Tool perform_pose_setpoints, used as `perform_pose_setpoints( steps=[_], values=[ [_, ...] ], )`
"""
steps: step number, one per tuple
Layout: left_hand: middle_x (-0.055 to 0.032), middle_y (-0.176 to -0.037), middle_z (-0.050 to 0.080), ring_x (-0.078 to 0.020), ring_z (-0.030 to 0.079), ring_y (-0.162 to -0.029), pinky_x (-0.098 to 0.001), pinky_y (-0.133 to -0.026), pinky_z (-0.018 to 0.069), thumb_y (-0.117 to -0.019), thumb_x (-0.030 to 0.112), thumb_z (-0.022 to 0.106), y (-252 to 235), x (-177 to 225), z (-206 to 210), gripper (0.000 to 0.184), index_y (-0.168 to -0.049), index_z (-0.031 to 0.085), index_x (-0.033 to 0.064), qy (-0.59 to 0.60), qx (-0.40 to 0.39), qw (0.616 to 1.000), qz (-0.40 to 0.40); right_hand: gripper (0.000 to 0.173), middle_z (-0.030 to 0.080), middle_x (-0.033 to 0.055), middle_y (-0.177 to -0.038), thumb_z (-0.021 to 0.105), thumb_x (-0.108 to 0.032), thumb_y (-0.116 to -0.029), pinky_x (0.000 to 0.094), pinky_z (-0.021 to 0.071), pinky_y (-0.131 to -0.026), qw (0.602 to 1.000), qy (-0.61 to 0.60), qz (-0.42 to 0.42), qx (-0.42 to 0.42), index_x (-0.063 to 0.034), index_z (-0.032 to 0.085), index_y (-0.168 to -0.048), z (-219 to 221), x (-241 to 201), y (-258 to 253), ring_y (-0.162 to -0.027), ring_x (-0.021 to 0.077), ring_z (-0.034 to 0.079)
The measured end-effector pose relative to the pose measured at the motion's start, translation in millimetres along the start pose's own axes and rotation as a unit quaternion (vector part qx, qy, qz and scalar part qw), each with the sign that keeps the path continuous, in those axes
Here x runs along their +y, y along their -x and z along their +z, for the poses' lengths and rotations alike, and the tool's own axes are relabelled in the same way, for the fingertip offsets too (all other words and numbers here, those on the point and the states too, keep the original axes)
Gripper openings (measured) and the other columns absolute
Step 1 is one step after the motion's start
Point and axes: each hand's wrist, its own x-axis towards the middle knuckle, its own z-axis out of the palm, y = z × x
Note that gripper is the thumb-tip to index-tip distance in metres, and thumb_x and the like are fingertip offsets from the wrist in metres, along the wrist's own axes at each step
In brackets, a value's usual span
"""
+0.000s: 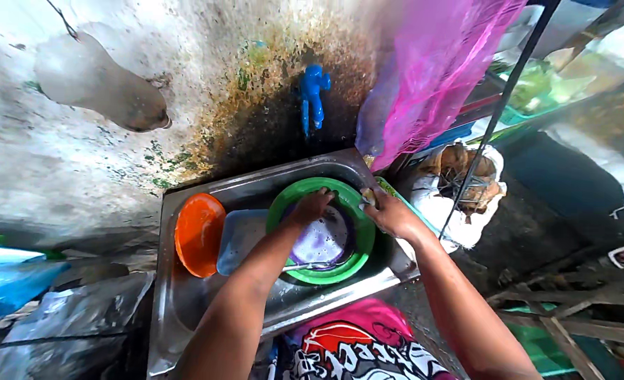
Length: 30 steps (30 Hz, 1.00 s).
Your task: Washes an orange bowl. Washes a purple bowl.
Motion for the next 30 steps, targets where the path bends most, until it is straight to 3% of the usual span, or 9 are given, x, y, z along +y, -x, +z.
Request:
perform_pose_setpoints(
  steps=[1, 3, 8, 12, 16, 19, 22, 27, 30],
  values=[
    [-0.0210, -0.136, 0.061, -0.0406, 0.066, -0.111, -0.0545, -0.088, 0.0564, -0.0972, 0.005, 0.061, -34, -35, 49, 0.036, -0.133, 0.064, 0.0065, -0.021, 0.100, 0.993, 0.058, 0.047, 0.066, 0.0188, -0.122, 0.058, -0.037, -0.1028, 0.0585, 0.0507, -0.096, 1.000, 0.009, -0.003, 0.005, -0.0107, 0.055, -0.141, -3, 5, 3, -0.110, 0.0335, 0.065],
    [-0.0190, -0.146, 0.052, -0.0407, 0.066, -0.111, -0.0562, -0.083, 0.0588, -0.0942, 0.005, 0.066, -73, -56, 78, 0.044, -0.137, 0.062, 0.0122, -0.067, 0.057, 0.996, 0.016, 0.052, 0.063, 0.0187, -0.131, 0.057, -0.042, -0.1024, 0.0582, 0.0483, -0.103, 1.000, 0.019, -0.007, 0.009, -0.0120, 0.052, -0.144, -8, 15, 9, -0.120, 0.0333, 0.062],
    [-0.0204, -0.129, 0.064, -0.0401, 0.063, -0.117, -0.0603, -0.096, 0.0531, -0.1040, 0.023, 0.059, -68, -72, 49, 0.029, -0.128, 0.066, 0.0080, 0.025, 0.080, 0.996, 0.005, 0.060, 0.054, 0.0195, -0.145, 0.046, -0.047, -0.1038, 0.0522, 0.0437, -0.112, 0.998, -0.044, -0.036, 0.012, -0.0117, 0.042, -0.152, -8, 25, 22, -0.134, 0.0297, 0.054],
    [-0.0238, -0.103, 0.067, -0.0425, 0.069, -0.093, -0.0613, -0.081, 0.0567, -0.1104, 0.031, 0.045, -31, -84, 15, 0.035, -0.130, 0.050, 0.0023, 0.130, 0.187, 0.973, -0.037, 0.059, 0.047, 0.0166, -0.154, 0.036, -0.040, -0.1047, 0.0464, 0.0419, -0.115, 0.991, -0.101, -0.082, 0.002, -0.0127, 0.036, -0.157, -7, 25, 25, -0.140, 0.0223, 0.049],
    [-0.0212, -0.092, 0.068, -0.0384, 0.070, -0.080, -0.0584, -0.072, 0.0580, -0.1107, 0.034, 0.042, 6, -87, 13, 0.041, -0.139, 0.042, 0.0053, 0.193, 0.331, 0.916, -0.120, 0.062, 0.057, 0.0136, -0.146, 0.055, -0.047, -0.1028, 0.0471, 0.0516, -0.106, 0.986, -0.140, -0.093, -0.009, -0.0175, 0.042, -0.156, 6, 9, 2, -0.125, 0.0228, 0.062],
    [-0.0199, -0.128, 0.066, -0.0270, 0.066, -0.114, -0.0477, -0.100, 0.0531, -0.1120, 0.029, 0.039, 34, -64, 8, 0.045, -0.152, 0.044, 0.0095, 0.346, 0.356, 0.856, -0.146, 0.056, 0.066, 0.0140, -0.127, 0.073, -0.029, -0.0950, 0.0445, 0.0593, -0.093, 0.970, -0.178, -0.134, 0.098, -0.0084, 0.050, -0.142, 31, -18, -30, -0.107, 0.0228, 0.069],
    [-0.0177, -0.149, 0.052, -0.0203, 0.053, -0.134, -0.0400, -0.112, 0.0443, -0.1127, 0.025, 0.037, 50, -28, 15, 0.046, -0.153, 0.041, 0.0037, 0.519, 0.316, 0.779, -0.154, 0.043, 0.058, 0.0197, -0.138, 0.072, -0.028, -0.0952, 0.0560, 0.0498, -0.105, 0.953, -0.137, -0.166, 0.211, -0.0102, 0.063, -0.134, 73, -43, -64, -0.128, 0.0365, 0.056],
    [-0.0236, -0.144, 0.055, -0.0245, 0.055, -0.133, -0.0393, -0.113, 0.0438, -0.1110, 0.014, 0.038, 38, -50, 48, 0.043, -0.148, 0.044, -0.0057, 0.477, 0.449, 0.726, -0.209, 0.051, 0.027, 0.0139, -0.168, 0.045, -0.013, -0.1061, 0.0442, 0.0198, -0.129, 0.927, -0.018, -0.370, -0.064, -0.0048, 0.042, -0.156, 139, -69, -33, -0.158, 0.0261, 0.021],
    [-0.0235, -0.128, 0.064, -0.0220, 0.062, -0.120, -0.0372, -0.106, 0.0476, -0.1113, 0.018, 0.040, 54, -80, 43, 0.038, -0.132, 0.057, -0.0087, 0.424, 0.484, 0.722, -0.254, 0.048, 0.032, 0.0066, -0.167, 0.047, -0.015, -0.1050, 0.0545, 0.0228, -0.127, 0.905, 0.131, -0.399, -0.062, -0.0139, 0.049, -0.153, 128, -56, -20, -0.158, 0.0300, 0.020]
  ],
)
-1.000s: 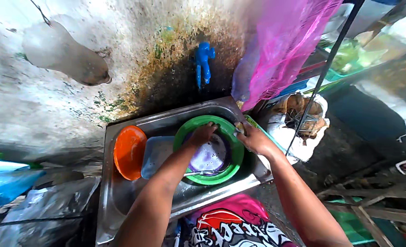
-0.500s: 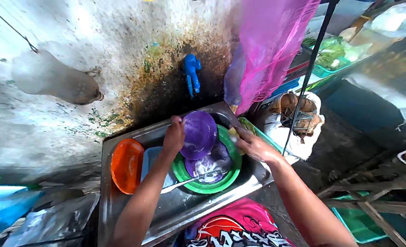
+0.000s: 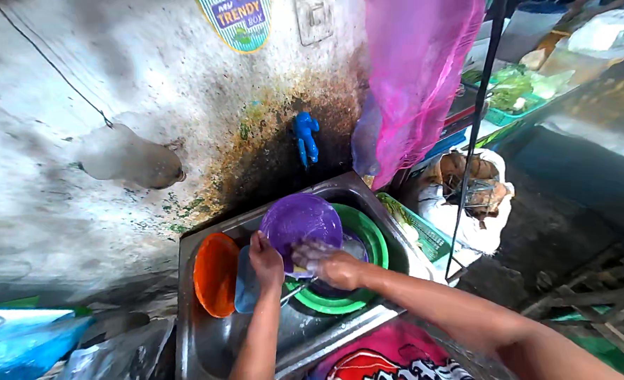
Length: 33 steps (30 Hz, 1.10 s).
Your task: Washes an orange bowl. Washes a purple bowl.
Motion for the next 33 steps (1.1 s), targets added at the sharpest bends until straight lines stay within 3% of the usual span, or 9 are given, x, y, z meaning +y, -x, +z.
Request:
perform_pose_setpoints(
  steps=[4, 9, 12, 18, 21, 24, 28, 31, 33],
  values=[
    [-0.0252, -0.144, 0.055, -0.0257, 0.053, -0.136, -0.0375, -0.116, 0.0397, -0.1115, 0.014, 0.040, 20, 21, 12, 0.039, -0.142, 0.050, -0.0092, 0.024, -0.061, 0.997, -0.034, 0.053, 0.027, 0.0125, -0.169, 0.035, -0.019, -0.1073, 0.0534, 0.0172, -0.128, 0.978, 0.035, 0.186, 0.091, -0.0106, 0.037, -0.160, -28, 37, -33, -0.158, 0.0316, 0.017],
    [-0.0197, -0.120, 0.063, -0.0167, 0.065, -0.106, -0.0352, -0.094, 0.0549, -0.1124, 0.017, 0.034, 23, -1, 31, 0.039, -0.138, 0.049, -0.0074, 0.131, -0.015, 0.990, -0.044, 0.053, 0.035, 0.0181, -0.164, 0.046, -0.016, -0.1047, 0.0471, 0.0208, -0.128, 0.990, -0.124, 0.040, 0.050, 0.0004, 0.040, -0.155, 7, -17, -28, -0.155, 0.0292, 0.028],
    [-0.0240, -0.138, 0.056, -0.0233, 0.060, -0.120, -0.0416, -0.103, 0.0494, -0.1141, 0.028, 0.028, 21, -6, 24, 0.050, -0.151, 0.039, -0.0038, 0.129, -0.024, 0.987, -0.094, 0.047, 0.035, 0.0179, -0.164, 0.043, -0.014, -0.1072, 0.0438, 0.0207, -0.128, 0.989, -0.145, -0.019, -0.004, 0.0016, 0.045, -0.152, 9, -14, -25, -0.156, 0.0280, 0.027],
    [-0.0220, -0.137, 0.060, -0.0170, 0.059, -0.128, -0.0324, -0.111, 0.0450, -0.1127, 0.021, 0.035, 40, 6, 26, 0.044, -0.139, 0.052, -0.0084, 0.100, 0.003, 0.995, 0.024, 0.054, 0.034, 0.0074, -0.167, 0.032, -0.035, -0.1108, 0.0542, 0.0187, -0.128, 0.958, 0.075, 0.187, 0.202, -0.0108, 0.040, -0.158, -9, 22, -43, -0.157, 0.0283, 0.023],
    [-0.0222, -0.131, 0.061, -0.0155, 0.061, -0.120, -0.0313, -0.107, 0.0474, -0.1130, 0.023, 0.035, 32, 8, 19, 0.045, -0.139, 0.051, -0.0093, 0.139, 0.057, 0.989, -0.011, 0.059, 0.022, 0.0138, -0.170, 0.035, -0.031, -0.1078, 0.0607, 0.0123, -0.127, 0.951, 0.032, 0.273, 0.142, -0.0061, 0.031, -0.161, -2, 8, -11, -0.159, 0.0337, 0.013],
    [-0.0209, -0.126, 0.063, -0.0174, 0.064, -0.112, -0.0354, -0.101, 0.0512, -0.1133, 0.025, 0.034, 43, 6, 35, 0.044, -0.139, 0.051, -0.0073, 0.153, 0.011, 0.985, -0.071, 0.061, 0.025, 0.0193, -0.168, 0.050, -0.021, -0.1033, 0.0521, 0.0166, -0.129, 0.975, -0.100, 0.166, 0.113, 0.0015, 0.035, -0.157, 8, -31, -16, -0.158, 0.0327, 0.016],
    [-0.0204, -0.148, 0.053, -0.0186, 0.053, -0.136, -0.0342, -0.117, 0.0405, -0.1129, 0.020, 0.033, 56, 5, 35, 0.045, -0.146, 0.047, -0.0060, 0.170, -0.067, 0.983, -0.014, 0.051, 0.049, 0.0221, -0.153, 0.042, -0.027, -0.1078, 0.0506, 0.0331, -0.123, 0.962, -0.090, 0.194, 0.170, 0.0009, 0.049, -0.149, 4, -10, -51, -0.148, 0.0351, 0.041],
    [-0.0206, -0.136, 0.060, -0.0188, 0.062, -0.122, -0.0355, -0.106, 0.0493, -0.1133, 0.022, 0.032, 46, 10, 24, 0.044, -0.144, 0.048, -0.0050, 0.161, -0.007, 0.985, -0.061, 0.053, 0.036, 0.0146, -0.164, 0.045, -0.020, -0.1056, 0.0533, 0.0182, -0.128, 0.986, -0.084, 0.135, 0.052, -0.0031, 0.041, -0.156, 9, -40, -20, -0.156, 0.0302, 0.026],
    [-0.0241, -0.135, 0.059, -0.0238, 0.061, -0.121, -0.0400, -0.105, 0.0491, -0.1140, 0.024, 0.031, 37, 19, 7, 0.045, -0.145, 0.046, -0.0057, 0.162, 0.008, 0.979, -0.123, 0.052, 0.031, 0.0047, -0.168, 0.048, -0.022, -0.1048, 0.0678, 0.0096, -0.125, 0.989, 0.008, 0.150, 0.004, -0.0143, 0.045, -0.156, 6, -53, 6, -0.158, 0.0299, 0.019]
  ],
)
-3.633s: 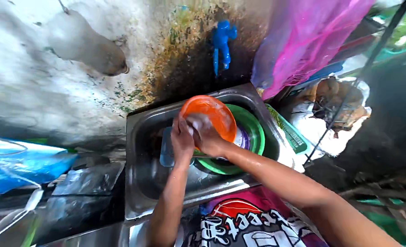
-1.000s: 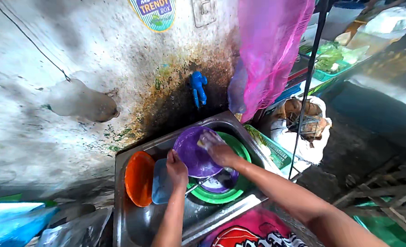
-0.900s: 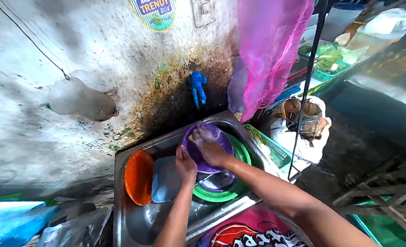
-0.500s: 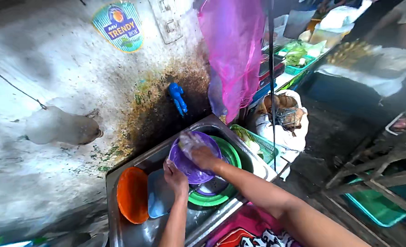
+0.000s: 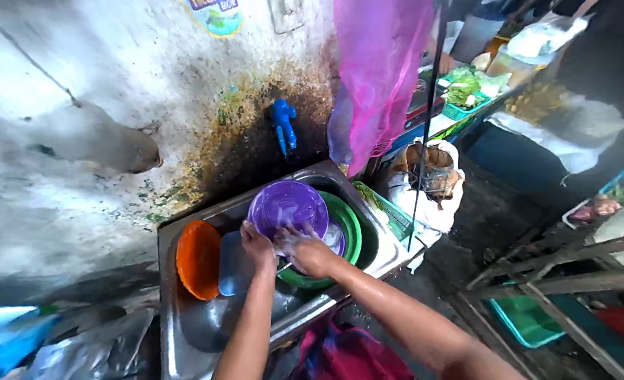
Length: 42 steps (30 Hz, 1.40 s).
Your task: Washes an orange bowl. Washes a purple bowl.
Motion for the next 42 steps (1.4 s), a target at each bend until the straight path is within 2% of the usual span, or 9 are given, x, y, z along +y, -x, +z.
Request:
perform_pose_setpoints(
  steps=[6, 8, 12, 17, 23, 29, 35, 38, 42],
  values=[
    [-0.0179, -0.118, 0.066, -0.0201, 0.064, -0.109, -0.0414, -0.097, 0.0532, -0.1127, 0.034, 0.035, -3, -30, 16, 0.047, -0.133, 0.059, -0.0004, 0.028, -0.072, 0.997, -0.010, 0.059, 0.032, 0.0208, -0.165, 0.049, -0.020, -0.1012, 0.0625, 0.0254, -0.122, 0.939, 0.053, 0.285, 0.188, -0.0007, 0.039, -0.156, -22, 36, -41, -0.155, 0.0388, 0.024],
    [-0.0134, -0.108, 0.069, -0.0154, 0.067, -0.100, -0.0379, -0.093, 0.0556, -0.1125, 0.034, 0.036, 2, -36, 23, 0.045, -0.128, 0.062, 0.0010, 0.028, -0.108, 0.993, 0.023, 0.060, 0.024, 0.0250, -0.167, 0.042, -0.021, -0.1040, 0.0587, 0.0110, -0.128, 0.951, -0.012, 0.192, 0.240, 0.0050, 0.032, -0.157, -3, 25, -49, -0.158, 0.0377, 0.015],
    [-0.0171, -0.114, 0.067, -0.0165, 0.067, -0.102, -0.0369, -0.094, 0.0557, -0.1134, 0.025, 0.032, -8, -36, 14, 0.043, -0.135, 0.056, -0.0035, 0.075, -0.050, 0.996, 0.026, 0.047, 0.043, 0.0127, -0.161, 0.046, -0.017, -0.1041, 0.0525, 0.0270, -0.127, 0.992, 0.006, -0.035, 0.120, -0.0053, 0.052, -0.150, 23, 14, -2, -0.154, 0.0296, 0.032],
    [-0.0242, -0.137, 0.060, -0.0211, 0.059, -0.128, -0.0378, -0.111, 0.0457, -0.1128, 0.025, 0.035, -9, -33, 9, 0.047, -0.141, 0.051, -0.0097, 0.034, -0.091, 0.994, 0.055, 0.055, 0.032, 0.0169, -0.166, 0.041, -0.013, -0.1024, 0.0613, 0.0210, -0.126, 0.962, 0.123, 0.105, 0.219, -0.0031, 0.041, -0.156, -16, 79, -8, -0.156, 0.0394, 0.023],
    [-0.0226, -0.141, 0.057, -0.0180, 0.057, -0.130, -0.0345, -0.113, 0.0443, -0.1130, 0.022, 0.030, -3, -46, 13, 0.047, -0.145, 0.046, -0.0084, 0.070, -0.099, 0.990, 0.078, 0.051, 0.039, 0.0147, -0.163, 0.050, -0.010, -0.1006, 0.0568, 0.0241, -0.127, 0.988, 0.042, -0.120, 0.090, -0.0048, 0.050, -0.151, 0, 29, -9, -0.155, 0.0320, 0.028],
    [-0.0203, -0.137, 0.060, -0.0153, 0.059, -0.125, -0.0332, -0.110, 0.0471, -0.1125, 0.021, 0.034, -8, -45, 10, 0.044, -0.142, 0.049, -0.0081, 0.068, -0.126, 0.987, 0.073, 0.054, 0.034, 0.0219, -0.164, 0.044, -0.011, -0.1002, 0.0592, 0.0196, -0.127, 0.982, 0.056, 0.008, 0.178, 0.0012, 0.044, -0.153, -29, 95, -26, -0.155, 0.0394, 0.024],
    [-0.0227, -0.146, 0.052, -0.0182, 0.054, -0.133, -0.0351, -0.113, 0.0437, -0.1125, 0.020, 0.031, -18, -47, 7, 0.047, -0.149, 0.040, -0.0075, 0.062, -0.104, 0.990, 0.077, 0.058, 0.041, 0.0165, -0.161, 0.047, -0.036, -0.1048, 0.0479, 0.0246, -0.128, 0.990, -0.003, -0.135, 0.043, -0.0014, 0.048, -0.151, 2, 26, -20, -0.155, 0.0306, 0.028],
    [-0.0195, -0.149, 0.052, -0.0201, 0.052, -0.135, -0.0398, -0.114, 0.0430, -0.1131, 0.028, 0.033, -34, -23, -24, 0.048, -0.150, 0.044, -0.0008, -0.001, -0.122, 0.992, 0.014, 0.051, 0.057, 0.0045, -0.149, 0.056, -0.048, -0.1018, 0.0491, 0.0477, -0.112, 0.982, 0.104, -0.158, 0.010, -0.0174, 0.061, -0.142, -2, 29, 13, -0.140, 0.0286, 0.051],
    [-0.0083, -0.139, 0.062, -0.0227, 0.065, -0.117, -0.0456, -0.089, 0.0576, -0.1103, 0.049, 0.033, -40, -11, -40, 0.050, -0.153, 0.045, 0.0256, 0.020, -0.251, 0.963, -0.100, 0.036, 0.075, 0.0105, -0.112, 0.070, -0.037, -0.0961, 0.0461, 0.0590, -0.096, 0.986, -0.003, -0.159, 0.055, -0.0065, 0.073, -0.115, -34, 64, 27, -0.106, 0.0249, 0.072]
  ],
)
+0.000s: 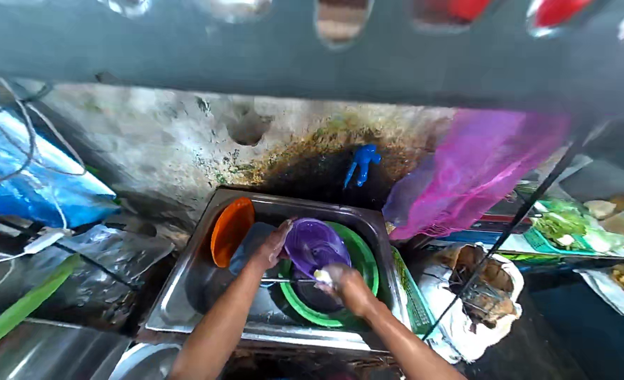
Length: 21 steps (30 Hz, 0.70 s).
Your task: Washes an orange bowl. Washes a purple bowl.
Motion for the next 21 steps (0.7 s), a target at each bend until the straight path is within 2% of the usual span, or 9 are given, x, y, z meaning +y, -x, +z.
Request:
perform_pose_setpoints(
  steps=[3, 4, 6, 8, 11, 13, 16, 19, 21],
  values=[
    [-0.0193, -0.133, 0.059, -0.0215, 0.059, -0.120, -0.0376, -0.104, 0.0502, -0.1107, 0.030, 0.033, -11, -22, 3, 0.049, -0.135, 0.056, -0.0056, -0.103, -0.019, 0.971, 0.215, 0.057, 0.073, 0.0157, -0.107, 0.083, -0.039, -0.0847, 0.0439, 0.0582, -0.095, 0.991, -0.127, 0.045, 0.017, 0.0032, 0.067, -0.119, -58, 6, -14, -0.100, 0.0226, 0.071],
    [-0.0158, -0.116, 0.064, -0.0173, 0.062, -0.108, -0.0360, -0.099, 0.0511, -0.1093, 0.028, 0.037, -14, -29, 7, 0.044, -0.114, 0.066, -0.0064, -0.126, 0.009, 0.950, 0.284, 0.061, 0.073, 0.0140, -0.105, 0.084, -0.041, -0.0826, 0.0412, 0.0589, -0.091, 0.986, -0.152, 0.063, 0.012, 0.0032, 0.065, -0.120, -74, 10, -22, -0.097, 0.0196, 0.070],
    [0.0082, -0.066, 0.055, 0.0012, 0.055, -0.062, -0.0222, -0.062, 0.0496, -0.1097, 0.027, 0.038, -17, -35, 24, 0.045, -0.073, 0.059, 0.0114, -0.109, 0.098, 0.927, 0.344, 0.064, 0.071, 0.0112, -0.103, 0.081, -0.044, -0.0836, 0.0363, 0.0593, -0.085, 0.979, -0.182, 0.090, -0.006, 0.0027, 0.062, -0.122, -95, 25, -38, -0.091, 0.0146, 0.068],
    [0.0083, -0.053, 0.045, -0.0013, 0.047, -0.049, -0.0240, -0.051, 0.0427, -0.1099, 0.029, 0.039, -15, -34, 33, 0.053, -0.062, 0.053, 0.0115, -0.148, 0.175, 0.906, 0.356, 0.067, 0.070, 0.0148, -0.112, 0.075, -0.048, -0.0889, 0.0400, 0.0581, -0.091, 0.983, -0.145, 0.104, -0.048, 0.0022, 0.059, -0.130, -101, 37, -54, -0.100, 0.0185, 0.069],
    [-0.0064, -0.058, 0.059, -0.0171, 0.060, -0.056, -0.0389, -0.056, 0.0522, -0.1100, 0.035, 0.040, -5, -25, 35, 0.059, -0.065, 0.062, 0.0036, -0.306, 0.223, 0.849, 0.368, 0.066, 0.069, 0.0131, -0.126, 0.064, -0.056, -0.0951, 0.0534, 0.0524, -0.102, 0.987, -0.037, 0.080, -0.138, -0.0103, 0.055, -0.143, -92, 11, -78, -0.116, 0.0268, 0.067],
    [-0.0088, -0.060, 0.062, -0.0209, 0.064, -0.057, -0.0430, -0.056, 0.0539, -0.1095, 0.036, 0.040, 2, -19, 38, 0.059, -0.066, 0.064, 0.0033, -0.341, 0.239, 0.831, 0.370, 0.059, 0.068, 0.0058, -0.134, 0.058, -0.056, -0.0989, 0.0532, 0.0481, -0.108, 0.984, -0.019, 0.055, -0.171, -0.0222, 0.056, -0.147, -78, -6, -85, -0.124, 0.0232, 0.064],
    [-0.0005, -0.054, 0.054, -0.0099, 0.055, -0.050, -0.0327, -0.052, 0.0493, -0.1071, 0.036, 0.045, 10, -6, 30, 0.056, -0.063, 0.062, 0.0060, -0.250, 0.299, 0.867, 0.311, 0.038, 0.073, 0.0073, -0.118, 0.056, -0.036, -0.1038, 0.0383, 0.0550, -0.100, 0.985, -0.153, 0.014, -0.082, -0.0094, 0.070, -0.127, -58, 23, -75, -0.108, 0.0130, 0.069],
    [0.0006, -0.052, 0.050, -0.0102, 0.050, -0.048, -0.0331, -0.051, 0.0456, -0.1081, 0.046, 0.045, 8, 5, 22, 0.061, -0.062, 0.058, 0.0073, -0.125, 0.331, 0.918, 0.177, 0.033, 0.070, 0.0092, -0.096, 0.052, -0.025, -0.1039, 0.0318, 0.0550, -0.085, 0.976, -0.199, 0.061, 0.056, 0.0024, 0.069, -0.110, -47, 41, -56, -0.089, 0.0099, 0.065],
    [-0.0060, -0.072, 0.063, -0.0146, 0.062, -0.066, -0.0375, -0.066, 0.0557, -0.1077, 0.052, 0.041, 12, 8, 13, 0.060, -0.087, 0.067, 0.0023, -0.058, 0.174, 0.979, 0.086, 0.036, 0.069, 0.0108, -0.094, 0.051, -0.027, -0.1043, 0.0336, 0.0562, -0.083, 0.971, -0.159, 0.111, 0.142, 0.0037, 0.068, -0.110, -46, 36, -54, -0.087, 0.0126, 0.066]
  ],
)
